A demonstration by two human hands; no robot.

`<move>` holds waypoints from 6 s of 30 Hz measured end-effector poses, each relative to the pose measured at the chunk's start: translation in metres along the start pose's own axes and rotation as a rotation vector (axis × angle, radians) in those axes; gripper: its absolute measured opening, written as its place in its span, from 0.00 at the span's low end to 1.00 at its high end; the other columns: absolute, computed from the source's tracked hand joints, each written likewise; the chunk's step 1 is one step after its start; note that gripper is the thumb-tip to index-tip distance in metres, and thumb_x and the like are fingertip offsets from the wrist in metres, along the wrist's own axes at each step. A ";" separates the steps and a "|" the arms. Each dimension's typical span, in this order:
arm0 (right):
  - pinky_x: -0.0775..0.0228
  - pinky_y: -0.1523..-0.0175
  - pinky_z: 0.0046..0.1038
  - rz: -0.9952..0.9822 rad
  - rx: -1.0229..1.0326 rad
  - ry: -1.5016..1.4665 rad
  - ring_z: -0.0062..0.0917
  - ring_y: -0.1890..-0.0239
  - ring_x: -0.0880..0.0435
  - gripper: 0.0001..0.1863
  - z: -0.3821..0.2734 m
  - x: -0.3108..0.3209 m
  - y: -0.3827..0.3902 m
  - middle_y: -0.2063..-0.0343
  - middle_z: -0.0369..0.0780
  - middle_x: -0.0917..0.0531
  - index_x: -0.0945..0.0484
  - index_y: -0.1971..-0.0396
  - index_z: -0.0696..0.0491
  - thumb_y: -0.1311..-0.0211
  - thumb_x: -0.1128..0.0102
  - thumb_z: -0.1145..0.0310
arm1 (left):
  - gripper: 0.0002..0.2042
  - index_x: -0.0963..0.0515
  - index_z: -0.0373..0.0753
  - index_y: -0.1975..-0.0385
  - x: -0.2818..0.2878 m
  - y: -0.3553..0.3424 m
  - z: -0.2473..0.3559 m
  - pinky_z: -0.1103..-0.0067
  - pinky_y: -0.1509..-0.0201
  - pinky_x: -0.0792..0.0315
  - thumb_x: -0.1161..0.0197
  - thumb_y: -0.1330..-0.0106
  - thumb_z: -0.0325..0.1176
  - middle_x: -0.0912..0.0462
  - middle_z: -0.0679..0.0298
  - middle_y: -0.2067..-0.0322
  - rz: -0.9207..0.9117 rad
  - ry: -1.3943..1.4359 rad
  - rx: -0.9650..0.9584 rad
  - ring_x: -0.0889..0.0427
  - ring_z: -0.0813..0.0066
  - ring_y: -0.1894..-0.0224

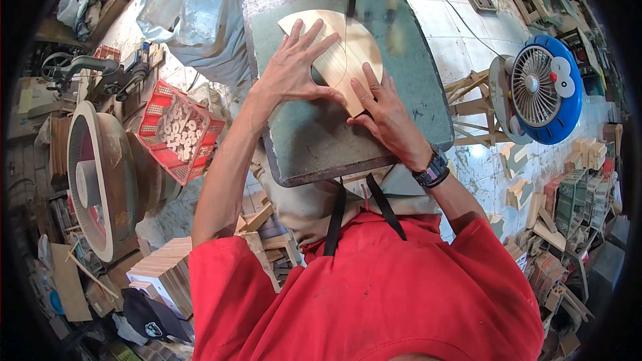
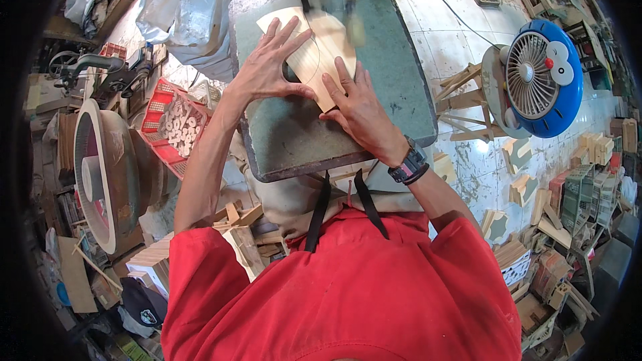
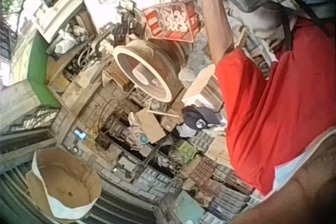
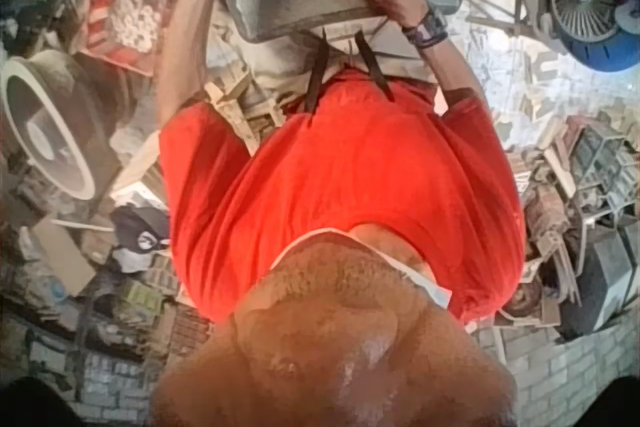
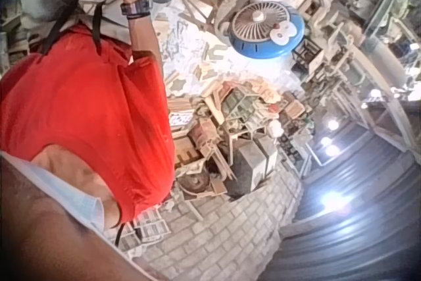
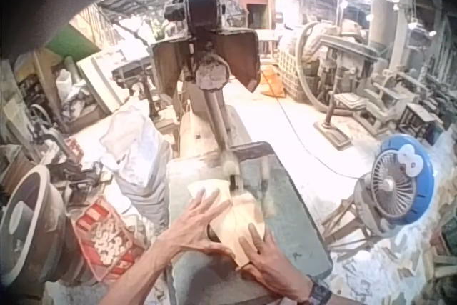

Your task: Cutting a curved shape into a piece of wood using a scroll saw.

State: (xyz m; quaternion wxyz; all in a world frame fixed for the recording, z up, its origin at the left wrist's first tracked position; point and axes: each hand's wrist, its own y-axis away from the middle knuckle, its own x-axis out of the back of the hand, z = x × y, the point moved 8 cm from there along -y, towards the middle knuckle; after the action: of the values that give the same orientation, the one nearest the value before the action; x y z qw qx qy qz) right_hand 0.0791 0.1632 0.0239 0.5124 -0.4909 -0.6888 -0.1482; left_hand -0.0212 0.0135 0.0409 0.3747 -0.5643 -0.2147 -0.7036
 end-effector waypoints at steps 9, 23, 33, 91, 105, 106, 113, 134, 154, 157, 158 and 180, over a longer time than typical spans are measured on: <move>0.43 0.29 0.58 0.011 0.033 0.008 0.70 0.32 0.41 0.41 0.001 0.004 -0.003 0.27 0.55 0.44 0.33 0.32 0.55 0.44 0.27 0.57 | 0.61 0.33 0.53 0.29 -0.002 0.000 -0.003 0.42 0.26 0.48 0.30 0.68 0.80 0.43 0.48 0.26 0.067 0.044 0.012 0.52 0.34 0.24; 0.43 0.29 0.58 -0.065 0.048 -0.047 0.66 0.30 0.42 0.41 0.008 0.012 -0.007 0.26 0.53 0.44 0.35 0.30 0.52 0.42 0.28 0.58 | 0.61 0.32 0.50 0.30 0.003 0.003 0.004 0.43 0.27 0.46 0.30 0.67 0.80 0.41 0.48 0.27 0.119 0.010 0.043 0.49 0.32 0.25; 0.42 0.28 0.51 -0.075 0.112 -0.049 0.63 0.30 0.42 0.41 0.012 0.018 -0.009 0.27 0.53 0.44 0.36 0.30 0.52 0.43 0.28 0.62 | 0.59 0.31 0.48 0.30 0.001 0.006 0.005 0.43 0.28 0.45 0.30 0.66 0.79 0.40 0.45 0.28 0.138 -0.015 0.096 0.47 0.27 0.27; 0.42 0.27 0.50 -0.120 0.124 0.014 0.63 0.31 0.41 0.37 0.015 0.012 -0.015 0.25 0.53 0.48 0.42 0.27 0.55 0.33 0.39 0.64 | 0.56 0.30 0.59 0.31 0.000 -0.003 -0.019 0.26 0.32 0.61 0.40 0.63 0.85 0.42 0.53 0.26 0.212 -0.299 -0.035 0.51 0.35 0.24; 0.49 0.23 0.48 -0.090 0.109 0.019 0.56 0.28 0.42 0.37 0.020 0.013 -0.015 0.24 0.50 0.50 0.45 0.25 0.48 0.31 0.42 0.63 | 0.55 0.35 0.70 0.29 0.000 -0.016 -0.039 0.34 0.34 0.45 0.41 0.63 0.86 0.47 0.50 0.24 -0.046 -0.188 0.144 0.47 0.31 0.26; 0.50 0.23 0.48 -0.093 0.106 0.026 0.55 0.28 0.42 0.36 0.019 0.013 -0.016 0.24 0.50 0.50 0.45 0.25 0.49 0.31 0.43 0.63 | 0.54 0.35 0.70 0.29 0.000 -0.016 -0.039 0.34 0.34 0.45 0.41 0.62 0.86 0.47 0.50 0.24 -0.041 -0.196 0.143 0.46 0.31 0.26; 0.46 0.24 0.50 -0.098 0.129 0.025 0.59 0.31 0.39 0.35 0.017 0.015 -0.019 0.26 0.54 0.46 0.43 0.27 0.55 0.31 0.42 0.66 | 0.55 0.35 0.69 0.29 0.001 -0.016 -0.038 0.35 0.34 0.44 0.41 0.63 0.87 0.46 0.50 0.24 -0.045 -0.203 0.164 0.46 0.33 0.26; 0.47 0.24 0.49 -0.084 0.103 -0.013 0.58 0.29 0.40 0.33 0.021 0.018 -0.021 0.26 0.52 0.46 0.41 0.28 0.55 0.32 0.43 0.72 | 0.55 0.33 0.68 0.30 0.000 -0.010 -0.039 0.31 0.34 0.48 0.40 0.64 0.86 0.47 0.49 0.24 -0.018 -0.135 0.272 0.46 0.27 0.28; 0.47 0.23 0.44 -0.107 0.048 -0.004 0.52 0.26 0.42 0.34 0.027 0.015 -0.023 0.24 0.47 0.47 0.43 0.26 0.51 0.30 0.45 0.74 | 0.54 0.33 0.68 0.30 0.004 -0.009 -0.037 0.33 0.34 0.47 0.38 0.64 0.85 0.46 0.48 0.25 0.001 -0.141 0.287 0.46 0.27 0.27; 0.47 0.23 0.44 -0.099 0.056 -0.001 0.52 0.27 0.42 0.33 0.028 0.013 -0.023 0.24 0.47 0.47 0.43 0.26 0.51 0.30 0.46 0.74 | 0.54 0.31 0.67 0.31 0.005 -0.009 -0.037 0.33 0.35 0.46 0.38 0.64 0.85 0.45 0.48 0.25 0.015 -0.145 0.285 0.45 0.28 0.28; 0.47 0.23 0.45 -0.090 0.059 0.007 0.52 0.27 0.42 0.33 0.029 0.013 -0.023 0.24 0.47 0.47 0.42 0.26 0.51 0.30 0.46 0.74 | 0.54 0.31 0.66 0.31 0.005 -0.009 -0.036 0.32 0.35 0.47 0.38 0.64 0.85 0.45 0.48 0.25 0.014 -0.146 0.289 0.45 0.28 0.28; 0.43 0.26 0.47 -0.086 0.079 -0.025 0.56 0.30 0.37 0.33 0.027 0.018 -0.030 0.27 0.52 0.42 0.39 0.29 0.57 0.36 0.47 0.81 | 0.55 0.30 0.62 0.31 0.008 -0.005 -0.036 0.34 0.36 0.45 0.37 0.63 0.84 0.44 0.43 0.26 0.037 -0.120 0.347 0.42 0.31 0.29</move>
State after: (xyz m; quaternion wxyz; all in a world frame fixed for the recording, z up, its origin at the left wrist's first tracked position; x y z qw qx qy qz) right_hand 0.0394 0.1772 0.0368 0.5161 -0.4421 -0.7208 -0.1364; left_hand -0.0490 -0.0120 0.0393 0.4657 -0.5361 -0.3446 -0.6140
